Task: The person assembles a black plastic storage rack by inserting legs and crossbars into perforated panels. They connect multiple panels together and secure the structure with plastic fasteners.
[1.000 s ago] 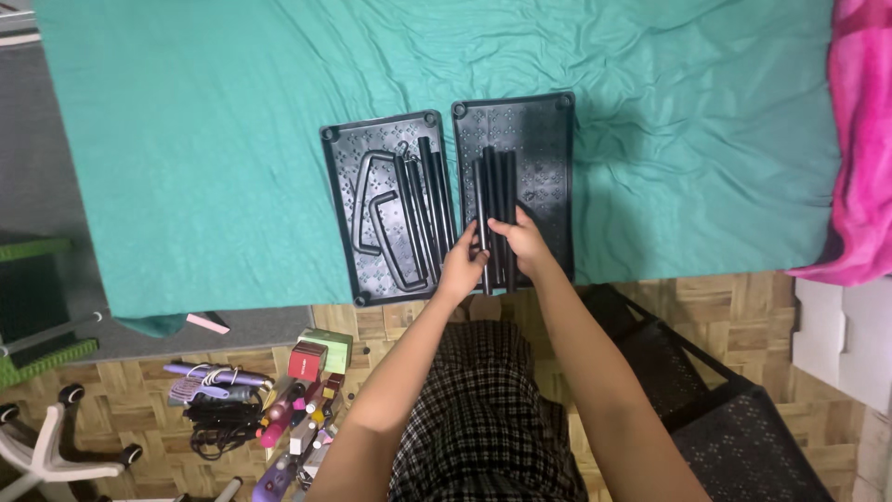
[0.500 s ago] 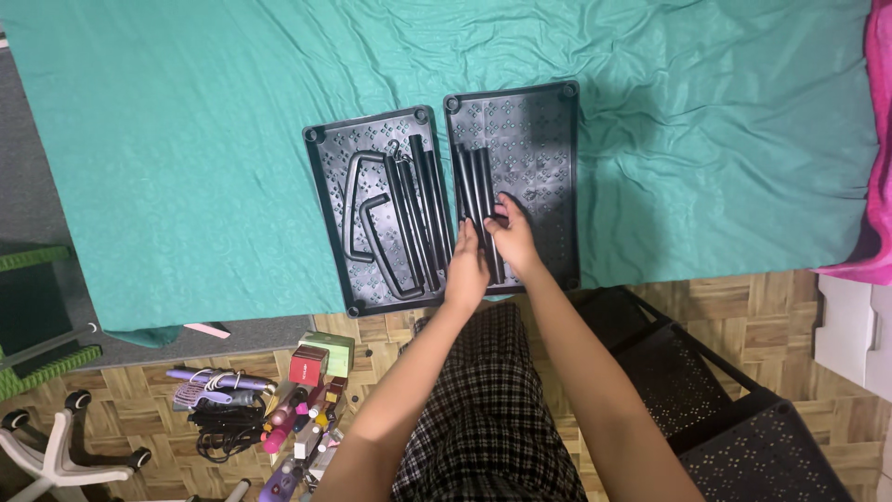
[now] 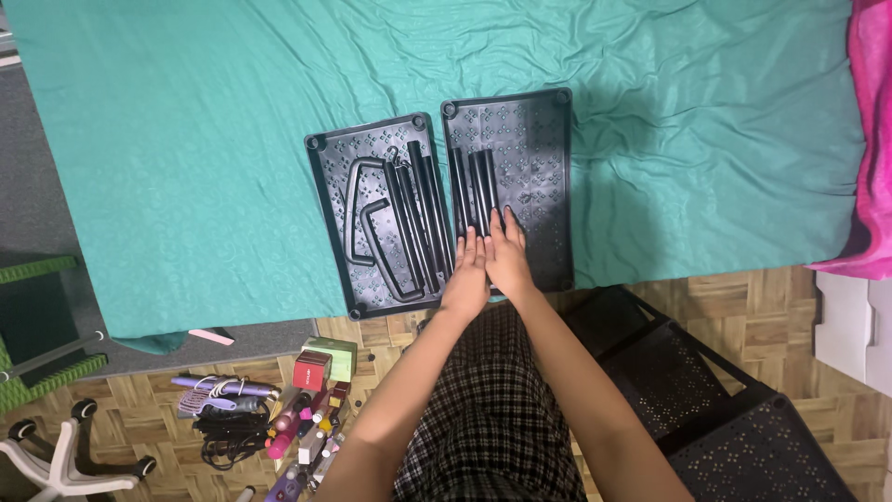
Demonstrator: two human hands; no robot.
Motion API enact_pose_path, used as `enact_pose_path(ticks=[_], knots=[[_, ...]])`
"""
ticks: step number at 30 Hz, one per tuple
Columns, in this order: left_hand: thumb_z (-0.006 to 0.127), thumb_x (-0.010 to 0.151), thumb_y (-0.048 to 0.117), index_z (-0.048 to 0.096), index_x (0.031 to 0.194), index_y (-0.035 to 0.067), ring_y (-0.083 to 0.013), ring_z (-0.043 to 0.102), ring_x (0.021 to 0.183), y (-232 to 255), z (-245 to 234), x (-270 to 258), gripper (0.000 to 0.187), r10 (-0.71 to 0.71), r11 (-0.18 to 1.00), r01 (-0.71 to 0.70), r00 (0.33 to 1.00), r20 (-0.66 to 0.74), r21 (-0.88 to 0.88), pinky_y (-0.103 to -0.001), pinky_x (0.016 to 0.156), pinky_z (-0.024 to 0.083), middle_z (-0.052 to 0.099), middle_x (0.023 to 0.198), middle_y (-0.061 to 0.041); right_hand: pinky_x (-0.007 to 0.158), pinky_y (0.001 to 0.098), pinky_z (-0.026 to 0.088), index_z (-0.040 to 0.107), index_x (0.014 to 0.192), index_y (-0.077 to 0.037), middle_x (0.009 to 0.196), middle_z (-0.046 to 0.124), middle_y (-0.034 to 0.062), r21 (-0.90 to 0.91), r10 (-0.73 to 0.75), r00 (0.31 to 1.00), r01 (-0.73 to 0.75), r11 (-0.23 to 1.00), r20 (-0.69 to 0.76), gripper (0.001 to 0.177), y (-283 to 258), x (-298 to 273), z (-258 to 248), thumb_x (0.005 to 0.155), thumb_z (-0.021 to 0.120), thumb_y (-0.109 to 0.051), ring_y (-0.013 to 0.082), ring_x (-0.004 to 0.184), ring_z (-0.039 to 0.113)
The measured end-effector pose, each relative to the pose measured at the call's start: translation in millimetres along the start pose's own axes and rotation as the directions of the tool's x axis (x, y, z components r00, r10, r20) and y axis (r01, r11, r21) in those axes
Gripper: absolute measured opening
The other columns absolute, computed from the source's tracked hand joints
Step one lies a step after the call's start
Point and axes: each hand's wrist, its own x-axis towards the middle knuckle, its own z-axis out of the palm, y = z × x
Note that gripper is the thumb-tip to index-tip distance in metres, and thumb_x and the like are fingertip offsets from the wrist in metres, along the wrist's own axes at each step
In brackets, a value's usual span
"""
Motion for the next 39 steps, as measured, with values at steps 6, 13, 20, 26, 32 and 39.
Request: enact_pose_path(ticks=[6,13,20,26,32,39], knots=[[0.051,0.086,-0.005,0.029,0.155,-0.005,-0.0430,0.021,0.154,-18.0,-1.0,-27.5,0.073,0.180,0.984,-0.177,0.974,-0.137,0.032,-0.043,0.119,0.034,0.015,0.168,-0.028,0.122,0.0483,0.025,0.032,0.158,-0.001,0.168,0.017,0.0274,0.047,-0.075,0.997,0.076,0.996,-0.022,0.061,14.8,-22.3,-0.6,0.101,0.048,-0.014,0.0499,0.150,0.026],[0.056,0.088,0.007,0.030,0.154,-0.005,-0.0480,0.020,0.152,-7.8,-25.4,-89.4,0.072,0.269,0.950,-0.241,0.955,-0.126,0.201,-0.054,0.124,0.019,0.020,0.163,-0.031,0.120,0.0481,0.030,0.038,0.156,-0.006,0.166,0.025,0.0272,-0.007,-0.050,0.996,0.050,0.999,-0.077,0.058,-6.9,-82.1,-27.2,0.101,0.052,-0.016,0.0495,0.147,0.032],[0.054,0.098,0.023,0.029,0.155,-0.003,-0.0499,0.015,0.152,26.6,-27.7,-160.8,0.068,0.314,0.919,-0.284,0.947,-0.072,0.273,-0.058,0.123,0.015,0.017,0.164,-0.031,0.114,0.0475,0.038,0.042,0.154,-0.008,0.161,0.034,0.0275,0.098,0.014,0.971,0.010,0.995,-0.240,0.064,-52.6,-184.9,-77.2,0.095,0.063,-0.021,0.0477,0.138,0.044],[0.052,0.100,0.025,0.028,0.157,-0.002,-0.0492,0.015,0.152,66.2,-13.1,-221.5,0.067,0.378,0.894,-0.369,0.926,0.013,0.254,-0.057,0.122,0.016,0.016,0.166,-0.029,0.115,0.0469,0.038,0.047,0.150,-0.005,0.156,0.043,0.0270,0.157,0.033,0.897,0.040,0.987,-0.441,0.060,-63.9,-284.9,-112.3,0.094,0.066,-0.017,0.0445,0.141,0.045],[0.053,0.100,0.025,0.030,0.157,0.001,-0.0481,0.018,0.152,113.0,25.0,-267.3,0.066,0.466,0.857,-0.468,0.883,0.063,0.214,-0.056,0.122,0.018,0.018,0.165,-0.028,0.113,0.0467,0.038,0.051,0.145,-0.004,0.149,0.048,0.0259,0.181,0.141,0.843,-0.053,0.982,-0.519,0.057,-43.7,-383.5,-149.8,0.092,0.067,-0.015,0.0432,0.136,0.047],[0.059,0.098,0.026,0.038,0.153,0.006,-0.0452,0.027,0.151,171.7,81.7,-320.3,0.062,0.514,0.850,-0.519,0.855,0.073,0.091,-0.048,0.121,0.027,0.026,0.164,-0.026,0.111,0.0471,0.041,0.054,0.141,-0.005,0.146,0.051,0.0239,0.108,0.107,0.781,-0.051,0.993,-0.615,0.053,19.4,-487.9,-177.2,0.091,0.067,-0.016,0.0429,0.131,0.052]])
